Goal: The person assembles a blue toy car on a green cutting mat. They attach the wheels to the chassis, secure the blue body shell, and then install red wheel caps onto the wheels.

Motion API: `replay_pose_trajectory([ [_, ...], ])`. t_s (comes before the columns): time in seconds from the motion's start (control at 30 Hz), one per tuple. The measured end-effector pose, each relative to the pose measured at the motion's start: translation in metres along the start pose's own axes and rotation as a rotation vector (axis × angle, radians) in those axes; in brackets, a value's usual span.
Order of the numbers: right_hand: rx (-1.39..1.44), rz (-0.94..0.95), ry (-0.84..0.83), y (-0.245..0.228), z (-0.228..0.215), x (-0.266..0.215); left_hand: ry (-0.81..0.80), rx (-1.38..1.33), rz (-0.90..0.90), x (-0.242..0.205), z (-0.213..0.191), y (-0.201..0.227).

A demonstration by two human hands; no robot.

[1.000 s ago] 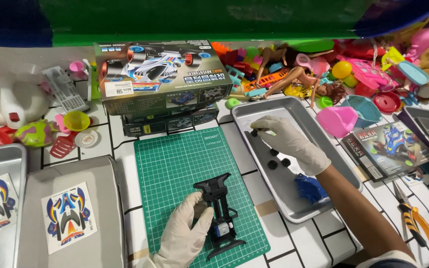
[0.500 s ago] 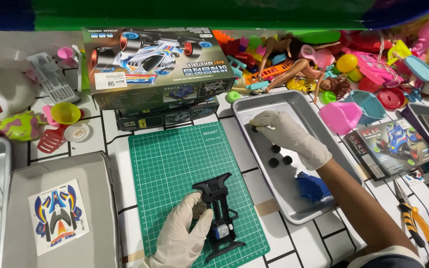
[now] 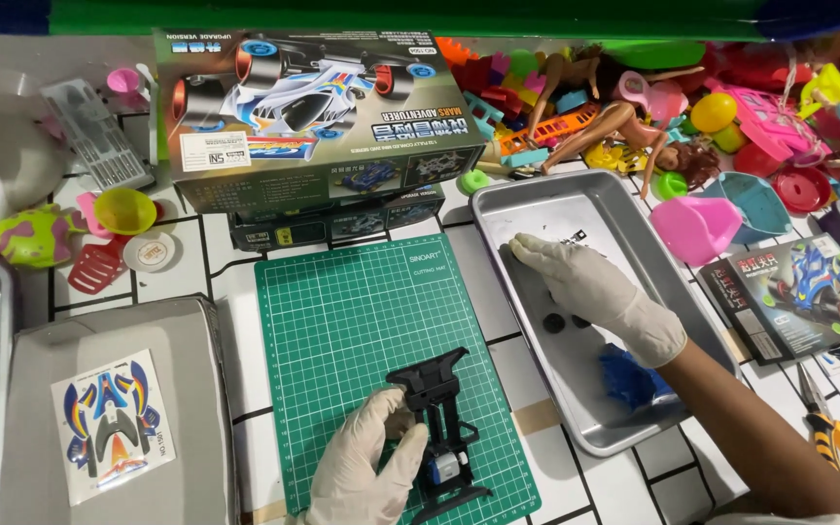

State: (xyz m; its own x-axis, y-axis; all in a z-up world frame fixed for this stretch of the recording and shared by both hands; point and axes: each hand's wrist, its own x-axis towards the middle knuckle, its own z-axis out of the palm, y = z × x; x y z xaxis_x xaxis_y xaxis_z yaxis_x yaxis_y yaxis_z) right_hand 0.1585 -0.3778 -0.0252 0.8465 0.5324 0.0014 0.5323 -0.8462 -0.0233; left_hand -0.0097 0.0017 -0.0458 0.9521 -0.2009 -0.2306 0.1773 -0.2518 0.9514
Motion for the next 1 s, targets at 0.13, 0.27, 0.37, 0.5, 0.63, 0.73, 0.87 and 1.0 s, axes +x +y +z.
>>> replay_pose_trajectory([
  [0.13,0.160,0.076,-0.007,-0.008,-0.005,-0.004,0.011,0.077,-0.087,0.000,-0.002,0.007],
  [0.27,0.230,0.130,-0.068,-0.020,-0.015,-0.001,0.017,0.052,-0.082,0.000,0.001,-0.001],
  [0.37,0.209,0.135,-0.138,-0.023,-0.022,0.000,0.000,-0.055,-0.095,-0.006,-0.003,0.011],
  [0.5,0.244,-0.029,0.065,-0.014,-0.021,0.004,-0.054,-0.190,-0.024,-0.005,-0.007,0.020],
  [0.63,0.315,0.007,0.100,-0.015,-0.024,0.017,-0.103,-0.212,-0.131,-0.010,-0.017,0.053],
  [0.73,0.334,0.109,0.122,-0.014,-0.022,0.017,-0.114,-0.193,-0.070,-0.013,-0.017,0.058],
  [0.87,0.443,0.199,0.179,-0.028,-0.033,0.008,-0.099,-0.174,-0.091,-0.014,-0.016,0.057],
  [1.0,0.732,0.597,-0.125,-0.070,-0.085,0.001,-0.092,-0.130,-0.040,-0.013,-0.017,0.055],
])
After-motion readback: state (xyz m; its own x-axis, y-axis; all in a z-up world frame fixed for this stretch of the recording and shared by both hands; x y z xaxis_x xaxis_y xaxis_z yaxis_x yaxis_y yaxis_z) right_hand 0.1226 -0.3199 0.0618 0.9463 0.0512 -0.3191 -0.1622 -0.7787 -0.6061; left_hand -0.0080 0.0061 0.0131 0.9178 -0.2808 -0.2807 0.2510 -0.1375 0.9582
